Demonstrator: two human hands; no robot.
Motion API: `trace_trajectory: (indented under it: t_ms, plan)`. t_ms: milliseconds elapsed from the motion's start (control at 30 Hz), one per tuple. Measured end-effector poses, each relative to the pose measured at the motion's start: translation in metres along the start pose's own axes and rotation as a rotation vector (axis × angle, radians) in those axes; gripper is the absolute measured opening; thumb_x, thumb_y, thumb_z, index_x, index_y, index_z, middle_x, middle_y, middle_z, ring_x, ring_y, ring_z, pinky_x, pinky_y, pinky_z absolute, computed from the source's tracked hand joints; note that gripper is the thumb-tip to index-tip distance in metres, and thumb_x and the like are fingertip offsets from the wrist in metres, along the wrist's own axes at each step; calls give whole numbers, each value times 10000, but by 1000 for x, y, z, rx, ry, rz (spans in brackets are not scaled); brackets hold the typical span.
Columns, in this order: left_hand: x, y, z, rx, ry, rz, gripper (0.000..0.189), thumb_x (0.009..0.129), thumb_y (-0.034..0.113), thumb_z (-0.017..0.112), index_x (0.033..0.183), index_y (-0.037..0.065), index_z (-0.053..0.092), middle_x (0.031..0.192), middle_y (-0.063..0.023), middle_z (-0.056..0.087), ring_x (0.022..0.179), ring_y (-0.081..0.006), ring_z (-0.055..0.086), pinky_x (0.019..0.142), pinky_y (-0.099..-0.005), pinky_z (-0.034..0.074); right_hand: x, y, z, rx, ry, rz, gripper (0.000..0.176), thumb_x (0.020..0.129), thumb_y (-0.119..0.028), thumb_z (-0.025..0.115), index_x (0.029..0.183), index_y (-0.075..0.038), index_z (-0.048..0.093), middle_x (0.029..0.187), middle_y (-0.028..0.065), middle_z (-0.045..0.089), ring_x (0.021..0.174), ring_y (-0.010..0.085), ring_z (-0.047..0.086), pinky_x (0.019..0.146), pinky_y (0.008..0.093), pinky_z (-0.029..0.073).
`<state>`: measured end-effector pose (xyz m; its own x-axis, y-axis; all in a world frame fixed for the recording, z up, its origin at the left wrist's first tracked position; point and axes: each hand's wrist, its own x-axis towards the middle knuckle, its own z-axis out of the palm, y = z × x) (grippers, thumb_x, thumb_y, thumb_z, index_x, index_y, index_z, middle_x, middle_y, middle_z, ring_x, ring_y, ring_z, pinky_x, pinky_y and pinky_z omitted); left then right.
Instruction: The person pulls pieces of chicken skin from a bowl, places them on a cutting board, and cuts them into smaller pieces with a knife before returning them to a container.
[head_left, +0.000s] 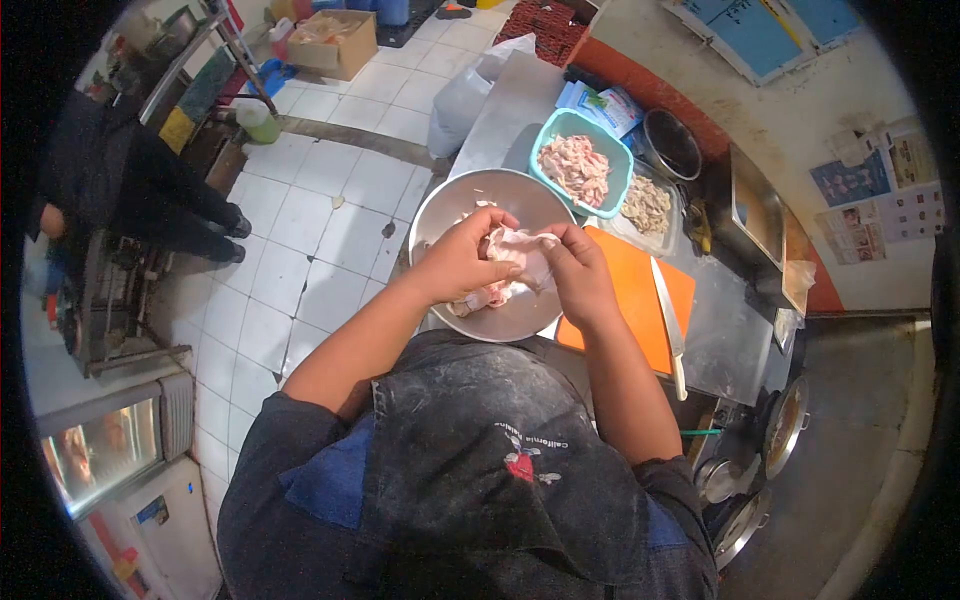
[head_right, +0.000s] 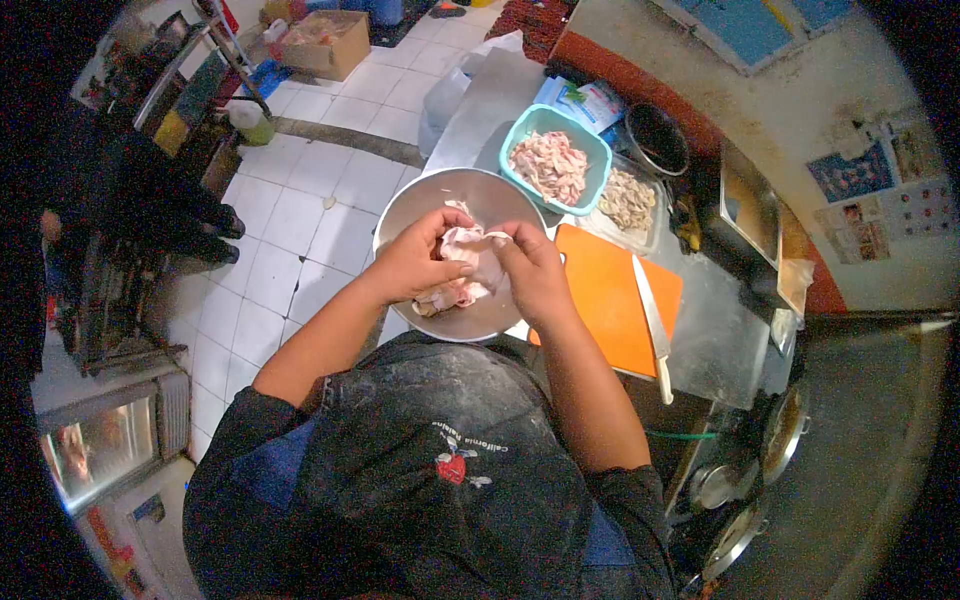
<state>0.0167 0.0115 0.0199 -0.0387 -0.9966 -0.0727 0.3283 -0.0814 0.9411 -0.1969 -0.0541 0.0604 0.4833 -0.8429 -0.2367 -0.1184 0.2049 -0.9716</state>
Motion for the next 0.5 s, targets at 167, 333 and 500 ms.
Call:
trace_trajectory:
  t_ms: [167, 333, 500]
  plan:
    - [14, 1, -23, 263, -103, -113, 376, 991, -9, 764, 1351, -9, 654, 1229, -78, 753, 1146, -147, 720, 1023, -328, 588, -1, 14, -27, 106, 34, 3, 113, 1107, -139, 649, 1125, -34, 686, 983, 0, 685, 908, 102, 640, 827, 284, 521]
    - [20, 14, -20, 389, 17, -6, 176, 1025, 78, 749, 1174, -15, 739, 1055, -62, 776, 964, -130, 712, 855, -331, 585, -14, 35, -49, -140, -16, 26, 140, 1093, -147, 665, 1175, -34, 662, 1045, 33, 726, 986, 155, 666, 904, 335, 530]
    - [30, 49, 9, 680, -183, 195, 164, 1028, 133, 741, 1141, 15, 748, 1070, -85, 768, 975, -208, 729, 899, -380, 581, -23, 14, -32, -880, 37, -193, 310, 1020, -160, 746, 1294, -26, 691, 1159, 131, 772, 1122, 332, 725, 1005, 434, 549]
